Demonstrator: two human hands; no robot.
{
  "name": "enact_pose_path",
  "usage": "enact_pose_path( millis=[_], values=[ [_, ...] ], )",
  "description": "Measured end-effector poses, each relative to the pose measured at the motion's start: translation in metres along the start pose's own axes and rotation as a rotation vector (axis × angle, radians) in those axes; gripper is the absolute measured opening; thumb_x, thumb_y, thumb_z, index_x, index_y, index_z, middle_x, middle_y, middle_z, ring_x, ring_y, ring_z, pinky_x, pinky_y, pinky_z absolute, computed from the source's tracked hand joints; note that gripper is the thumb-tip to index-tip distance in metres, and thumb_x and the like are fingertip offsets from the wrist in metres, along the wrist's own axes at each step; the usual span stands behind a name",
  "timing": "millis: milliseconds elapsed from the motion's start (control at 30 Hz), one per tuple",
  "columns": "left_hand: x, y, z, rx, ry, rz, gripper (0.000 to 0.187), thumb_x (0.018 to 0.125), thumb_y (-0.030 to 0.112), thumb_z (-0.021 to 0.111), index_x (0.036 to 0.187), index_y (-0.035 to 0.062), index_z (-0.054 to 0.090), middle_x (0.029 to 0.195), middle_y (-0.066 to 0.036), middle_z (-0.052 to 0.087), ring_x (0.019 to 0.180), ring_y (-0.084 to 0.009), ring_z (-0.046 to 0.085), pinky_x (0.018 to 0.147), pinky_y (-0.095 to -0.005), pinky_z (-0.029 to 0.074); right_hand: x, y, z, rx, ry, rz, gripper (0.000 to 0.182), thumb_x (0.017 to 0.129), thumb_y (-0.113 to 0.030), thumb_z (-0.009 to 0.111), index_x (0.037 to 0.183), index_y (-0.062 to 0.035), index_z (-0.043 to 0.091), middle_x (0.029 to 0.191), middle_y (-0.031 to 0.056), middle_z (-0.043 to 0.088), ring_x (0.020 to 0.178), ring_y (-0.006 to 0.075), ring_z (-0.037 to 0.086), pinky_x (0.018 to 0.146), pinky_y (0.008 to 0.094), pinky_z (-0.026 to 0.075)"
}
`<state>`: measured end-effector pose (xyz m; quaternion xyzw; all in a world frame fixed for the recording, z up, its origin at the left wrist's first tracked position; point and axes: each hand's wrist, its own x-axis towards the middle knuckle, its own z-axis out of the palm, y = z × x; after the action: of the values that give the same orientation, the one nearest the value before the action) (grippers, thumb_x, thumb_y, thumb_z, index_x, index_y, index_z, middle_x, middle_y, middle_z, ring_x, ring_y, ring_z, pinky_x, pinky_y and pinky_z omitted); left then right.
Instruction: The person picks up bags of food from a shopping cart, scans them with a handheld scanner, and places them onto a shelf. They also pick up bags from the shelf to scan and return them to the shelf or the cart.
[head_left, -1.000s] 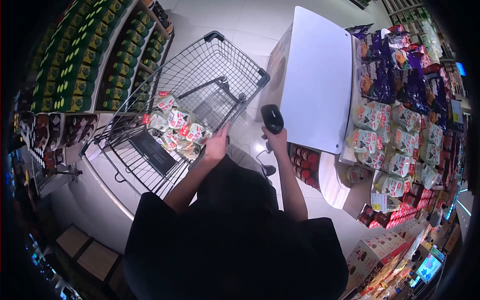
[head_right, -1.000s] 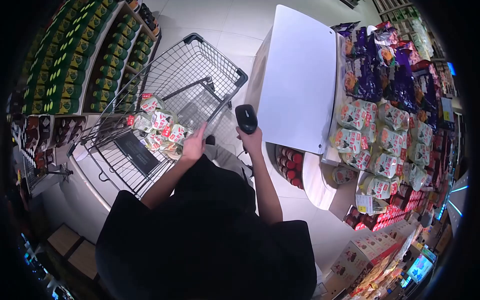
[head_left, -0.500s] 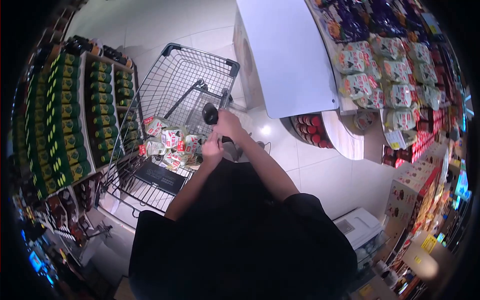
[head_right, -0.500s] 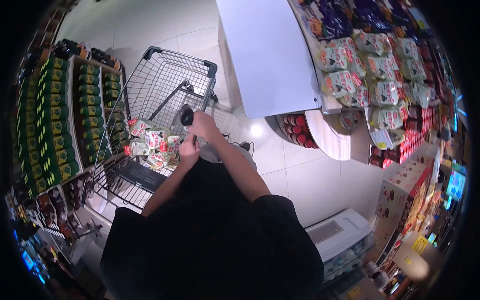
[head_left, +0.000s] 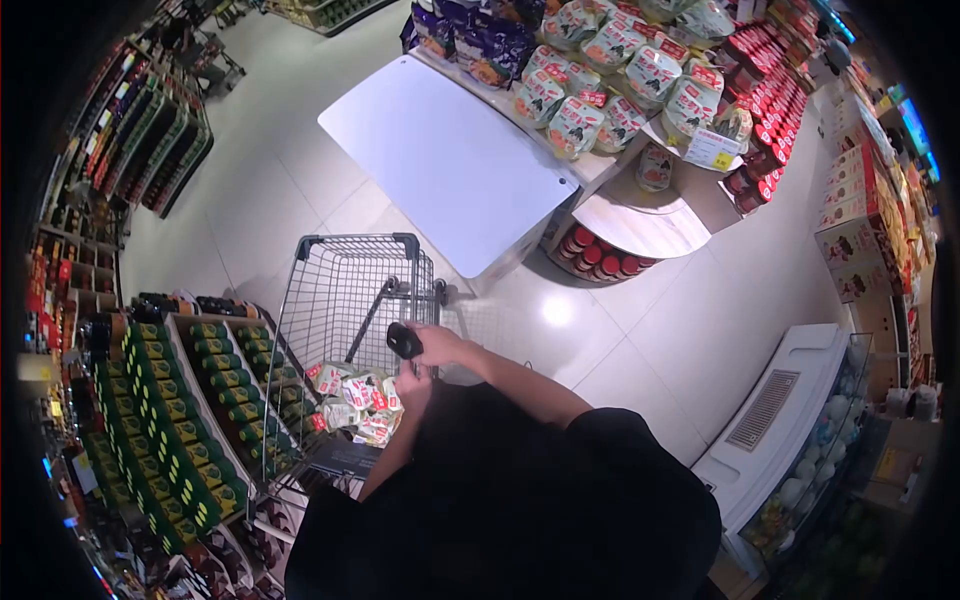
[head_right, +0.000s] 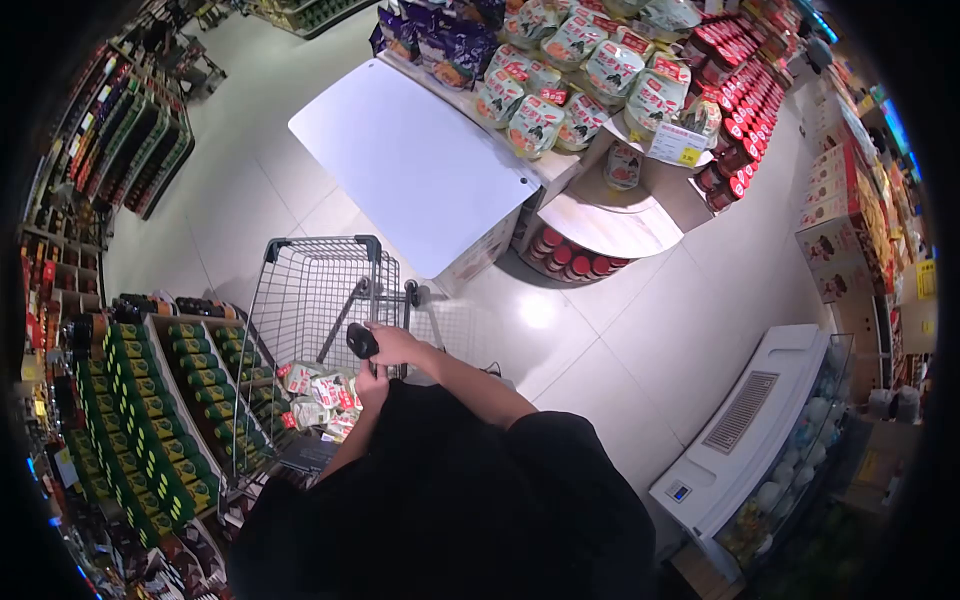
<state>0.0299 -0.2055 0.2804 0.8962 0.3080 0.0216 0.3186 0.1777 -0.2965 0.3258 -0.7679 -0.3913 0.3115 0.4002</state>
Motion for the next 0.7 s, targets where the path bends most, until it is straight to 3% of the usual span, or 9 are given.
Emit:
enact_pose_path(
  millis=[67,167,267,300,367,500,567,633,700],
  values=[
    [-0.006,0.013,-0.004,-0.009,0.024,0.036,0.049,0.089,0.032,0.057,0.128,0.0024,0.054,0.095,-0.028,0.066,0.088,-0.0460,0.064,0.079,-0.0515,0.050,-0.026,0.004,0.001,0.133,0.169,-0.037,0.048,0.070,-0.028,0.071,0.113,-0.0074,0.065,0.124,0.0192,0.060,0.105,0.0381,0.062,0.088,0.0439,0.051],
    [-0.010,0.009,0.000,0.003,-0.015,0.049,0.055,0.087,0.032,0.058,0.130,-0.0011,0.051,0.094,-0.030,0.066,0.086,-0.0463,0.065,0.076,-0.0509,0.051,-0.071,0.005,-0.012,0.120,0.181,0.147,0.045,0.072,-0.031,0.072,0.108,-0.0065,0.065,0.107,0.0176,0.067,0.099,0.0375,0.064,0.085,0.0434,0.051],
    [-0.014,0.006,0.000,-0.001,0.013,0.130,0.058,0.085,0.029,0.060,0.129,-0.0055,0.050,0.096,-0.030,0.067,0.085,-0.0454,0.066,0.076,-0.0492,0.052,-0.094,0.044,0.009,0.184,0.249,0.203,0.040,0.073,-0.034,0.072,0.100,-0.0045,0.067,0.095,0.0195,0.069,0.092,0.0357,0.066,0.080,0.0432,0.052],
    [-0.013,-0.003,0.009,-0.017,0.078,0.183,0.055,0.083,0.027,0.063,0.127,-0.0051,0.052,0.094,-0.028,0.067,0.086,-0.0446,0.066,0.077,-0.0486,0.053,-0.107,0.041,0.003,0.258,0.249,0.271,0.037,0.074,-0.033,0.071,0.098,-0.0053,0.067,0.093,0.0206,0.069,0.091,0.0366,0.066,0.079,0.0436,0.052],
    [-0.014,-0.005,0.013,-0.001,0.024,0.096,0.057,0.082,0.027,0.065,0.127,-0.0047,0.052,0.096,-0.028,0.067,0.088,-0.0437,0.067,0.078,-0.0481,0.053,-0.122,0.047,0.003,0.200,0.286,0.314,0.035,0.074,-0.032,0.069,0.096,-0.0046,0.068,0.090,0.0214,0.068,0.087,0.0385,0.066,0.077,0.0445,0.052],
    [-0.024,0.001,0.007,0.008,-0.084,-0.021,0.061,0.079,0.028,0.067,0.129,-0.0057,0.052,0.098,-0.028,0.067,0.087,-0.0426,0.067,0.078,-0.0473,0.053,-0.133,0.065,0.011,0.260,0.317,0.257,0.033,0.075,-0.030,0.067,0.092,-0.0022,0.067,0.089,0.0234,0.067,0.086,0.0397,0.066,0.076,0.0442,0.052],
    [-0.025,0.002,0.008,0.003,0.068,0.219,0.064,0.078,0.029,0.068,0.129,-0.0075,0.051,0.097,-0.028,0.068,0.085,-0.0420,0.067,0.078,-0.0466,0.053,-0.134,0.067,0.011,0.282,0.268,0.277,0.033,0.075,-0.030,0.069,0.095,-0.0030,0.068,0.090,0.0218,0.068,0.087,0.0381,0.066,0.076,0.0425,0.052],
    [-0.027,0.006,0.007,0.037,0.042,0.133,0.066,0.077,0.029,0.068,0.128,-0.0085,0.052,0.096,-0.028,0.067,0.086,-0.0420,0.067,0.079,-0.0463,0.053,-0.138,0.073,0.013,0.282,0.370,0.271,0.034,0.075,-0.029,0.071,0.096,-0.0028,0.068,0.090,0.0193,0.070,0.086,0.0349,0.068,0.075,0.0412,0.052],
    [-0.032,0.006,0.004,0.089,0.072,0.242,0.066,0.077,0.030,0.068,0.128,-0.0086,0.052,0.098,-0.029,0.067,0.089,-0.0423,0.067,0.079,-0.0464,0.053,-0.145,0.067,0.004,0.345,0.294,0.334,0.039,0.073,-0.030,0.073,0.099,-0.0014,0.068,0.088,0.0159,0.071,0.084,0.0281,0.070,0.075,0.0384,0.053]
  ],
)
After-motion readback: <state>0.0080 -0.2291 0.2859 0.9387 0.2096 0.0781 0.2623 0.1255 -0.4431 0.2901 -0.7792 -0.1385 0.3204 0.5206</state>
